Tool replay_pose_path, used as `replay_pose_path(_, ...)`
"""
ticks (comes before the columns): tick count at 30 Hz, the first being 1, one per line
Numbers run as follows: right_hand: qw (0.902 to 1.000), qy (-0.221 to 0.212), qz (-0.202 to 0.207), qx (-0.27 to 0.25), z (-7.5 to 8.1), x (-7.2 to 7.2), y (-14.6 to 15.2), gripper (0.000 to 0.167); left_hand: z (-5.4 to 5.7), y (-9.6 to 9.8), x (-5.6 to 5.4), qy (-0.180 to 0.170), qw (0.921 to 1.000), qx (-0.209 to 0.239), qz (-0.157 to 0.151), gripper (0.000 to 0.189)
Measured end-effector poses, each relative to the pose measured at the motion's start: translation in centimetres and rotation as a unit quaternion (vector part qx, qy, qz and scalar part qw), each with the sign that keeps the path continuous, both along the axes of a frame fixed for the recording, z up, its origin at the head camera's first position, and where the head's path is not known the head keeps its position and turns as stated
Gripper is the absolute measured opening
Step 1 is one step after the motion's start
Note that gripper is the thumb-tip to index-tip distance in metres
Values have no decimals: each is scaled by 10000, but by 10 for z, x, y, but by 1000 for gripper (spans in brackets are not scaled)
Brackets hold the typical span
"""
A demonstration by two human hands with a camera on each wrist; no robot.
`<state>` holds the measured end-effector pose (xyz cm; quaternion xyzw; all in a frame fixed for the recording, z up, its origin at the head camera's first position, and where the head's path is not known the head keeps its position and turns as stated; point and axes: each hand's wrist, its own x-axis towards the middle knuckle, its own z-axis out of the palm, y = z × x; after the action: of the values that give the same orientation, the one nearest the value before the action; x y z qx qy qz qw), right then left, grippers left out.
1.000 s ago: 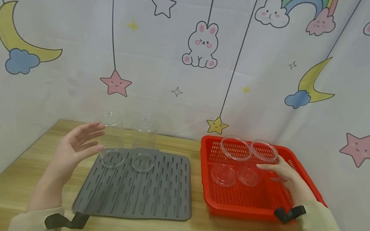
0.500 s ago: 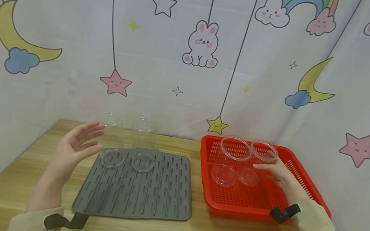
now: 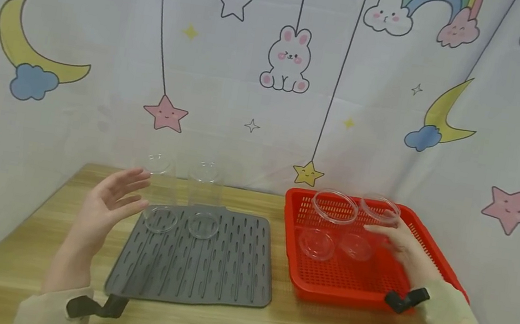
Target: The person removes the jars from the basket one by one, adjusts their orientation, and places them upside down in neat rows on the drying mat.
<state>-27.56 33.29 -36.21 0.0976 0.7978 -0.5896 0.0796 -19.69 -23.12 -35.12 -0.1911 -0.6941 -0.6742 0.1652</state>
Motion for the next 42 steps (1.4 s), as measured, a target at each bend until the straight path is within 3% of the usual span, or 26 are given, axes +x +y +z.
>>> replay_pose_path(4,9996,188,-171,129,12,4,0,95,0,1,-1,12,10000,-50,27,52)
replay_pose_path(8,9964,477,-694,60,27,7,-4,98,0,2,0,6,10000,5,31,52)
replay_pose_path(12,9851,1015,-1391,-42,42,10,-13,98,0,3,0,-10,9999,95,58,54)
replay_pose_path(17,9624,1798,-2028,179,57,18,-26,93,1,4,-1,-54,9999,115,103,56)
replay_pose_path(23,9398,2571,-2090,833,73,28,-46,91,1,8,0,-136,9998,159,72,60)
replay_pose_path(27,9157,3185,-2179,1123,79,31,-62,89,2,11,0,-152,9996,221,41,62)
replay_pose_path(33,8820,4081,-1994,1256,87,35,-94,92,4,15,0,-339,9994,100,44,63)
replay_pose_path(42,8656,4608,-1399,1374,87,41,-147,94,8,31,0,-611,9981,41,-80,67)
